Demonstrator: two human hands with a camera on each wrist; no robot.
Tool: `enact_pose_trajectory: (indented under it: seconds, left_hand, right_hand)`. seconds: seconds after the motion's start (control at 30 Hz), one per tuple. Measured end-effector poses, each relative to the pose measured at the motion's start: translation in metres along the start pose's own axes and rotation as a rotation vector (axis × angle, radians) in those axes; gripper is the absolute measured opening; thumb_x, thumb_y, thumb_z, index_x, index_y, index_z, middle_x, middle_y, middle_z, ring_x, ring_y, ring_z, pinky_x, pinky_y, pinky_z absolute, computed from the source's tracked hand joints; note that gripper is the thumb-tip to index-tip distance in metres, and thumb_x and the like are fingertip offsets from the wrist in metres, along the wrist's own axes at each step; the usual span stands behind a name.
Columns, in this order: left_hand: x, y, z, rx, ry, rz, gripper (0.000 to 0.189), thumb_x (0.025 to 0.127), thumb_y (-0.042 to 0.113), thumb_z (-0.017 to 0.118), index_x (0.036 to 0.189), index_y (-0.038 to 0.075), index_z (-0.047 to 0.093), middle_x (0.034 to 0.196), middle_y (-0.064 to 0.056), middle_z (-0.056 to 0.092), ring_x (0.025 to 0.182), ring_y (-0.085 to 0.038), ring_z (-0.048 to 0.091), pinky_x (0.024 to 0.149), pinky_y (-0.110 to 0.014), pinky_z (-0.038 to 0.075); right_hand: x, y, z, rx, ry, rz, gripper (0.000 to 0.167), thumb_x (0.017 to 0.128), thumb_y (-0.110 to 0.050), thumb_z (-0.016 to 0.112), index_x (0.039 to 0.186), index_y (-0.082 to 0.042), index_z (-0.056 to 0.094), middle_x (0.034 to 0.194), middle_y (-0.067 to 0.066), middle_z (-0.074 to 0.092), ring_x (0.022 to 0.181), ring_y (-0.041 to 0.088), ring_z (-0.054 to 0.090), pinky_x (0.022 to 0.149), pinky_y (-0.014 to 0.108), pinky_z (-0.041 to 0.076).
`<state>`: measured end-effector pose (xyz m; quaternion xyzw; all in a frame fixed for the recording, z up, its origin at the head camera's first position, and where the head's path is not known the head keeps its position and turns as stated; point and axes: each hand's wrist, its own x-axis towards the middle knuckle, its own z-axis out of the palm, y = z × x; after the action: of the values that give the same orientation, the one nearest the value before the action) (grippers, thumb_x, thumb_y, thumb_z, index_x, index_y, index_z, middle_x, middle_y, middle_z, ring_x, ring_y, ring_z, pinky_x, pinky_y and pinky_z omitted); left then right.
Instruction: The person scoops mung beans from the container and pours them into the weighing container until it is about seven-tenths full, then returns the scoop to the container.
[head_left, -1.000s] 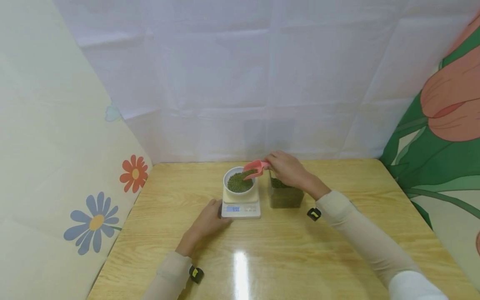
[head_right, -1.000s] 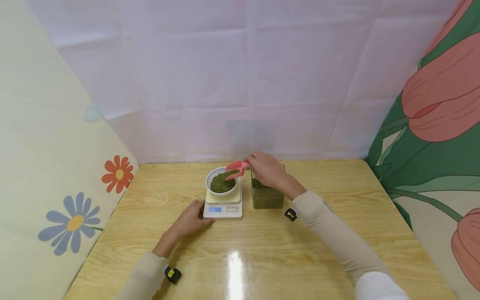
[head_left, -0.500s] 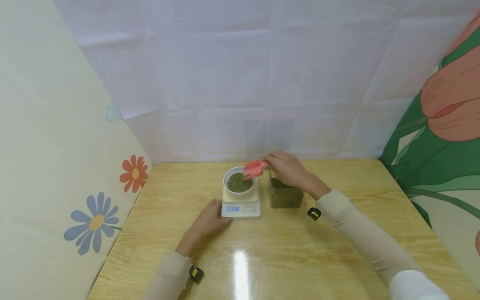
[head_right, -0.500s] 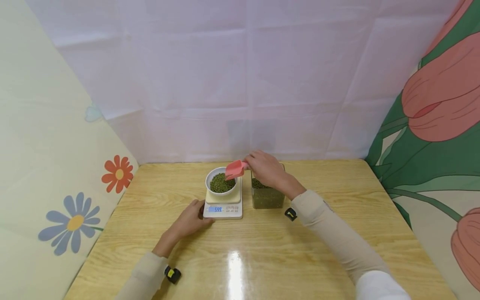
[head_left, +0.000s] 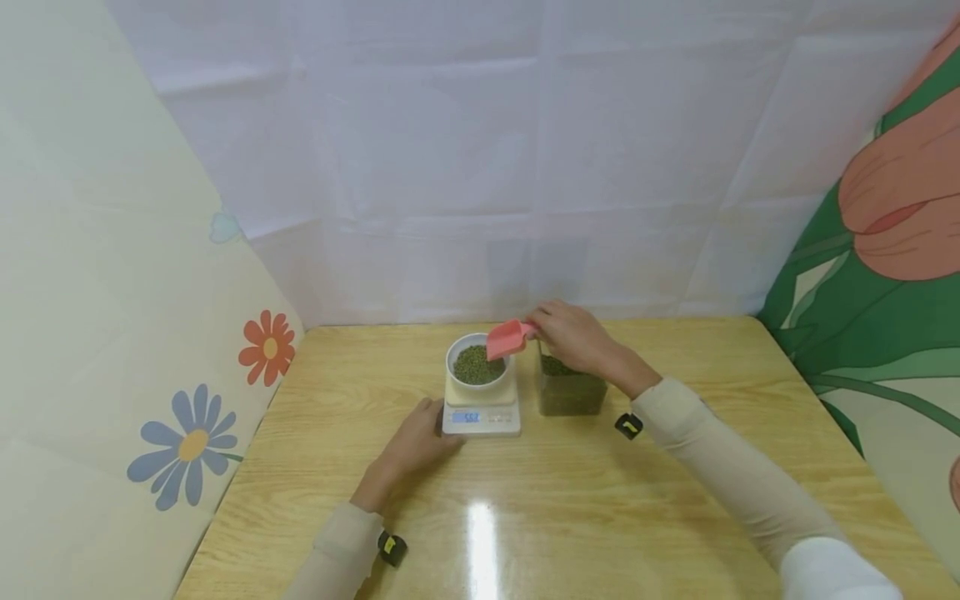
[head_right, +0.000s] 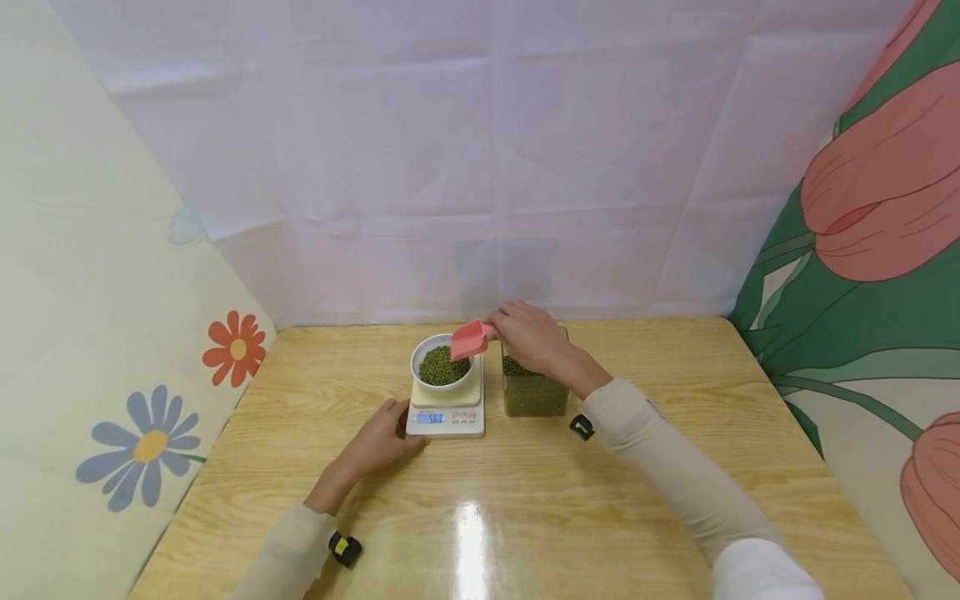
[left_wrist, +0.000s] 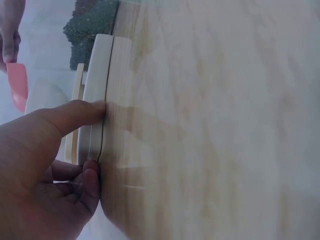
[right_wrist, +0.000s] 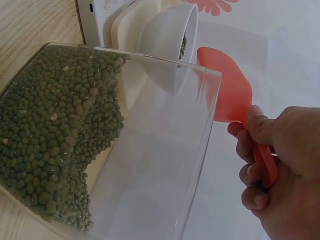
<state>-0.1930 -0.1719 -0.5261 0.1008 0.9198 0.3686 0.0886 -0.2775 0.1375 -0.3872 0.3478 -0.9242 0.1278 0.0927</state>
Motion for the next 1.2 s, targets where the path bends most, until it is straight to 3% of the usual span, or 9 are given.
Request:
enact_pose_trajectory:
  seconds: [0.67,1.2]
  left_hand:
    - [0.0,-0.001,0.0,-0.006,0.001,-0.003,0.069,0.089,0.035,0.086,0.149,0.012,0.06,0.126,-0.006,0.062,0.116,-0.023,0.059,0.115,-0.054,0.049]
    - [-0.001,0.0,-0.001,-0.001,0.008,0.003,0.069,0.09,0.034,0.085,0.149,0.011,0.059,0.125,-0.006,0.062,0.115,-0.023,0.059,0.114,-0.052,0.05]
  right_hand:
    - [-0.007,0.0,-0.005,0.039,0.01,0.021,0.028,0.103,-0.017,0.069,0.124,0.001,0.071,0.118,0.017,0.074,0.11,0.035,0.069,0.099,0.051,0.06]
    - [-0.023,0.008,-0.013,0.056,-0.008,0.078,0.031,0.105,-0.02,0.066,0.127,0.001,0.07,0.125,0.019,0.072,0.121,0.038,0.066,0.105,0.053,0.058]
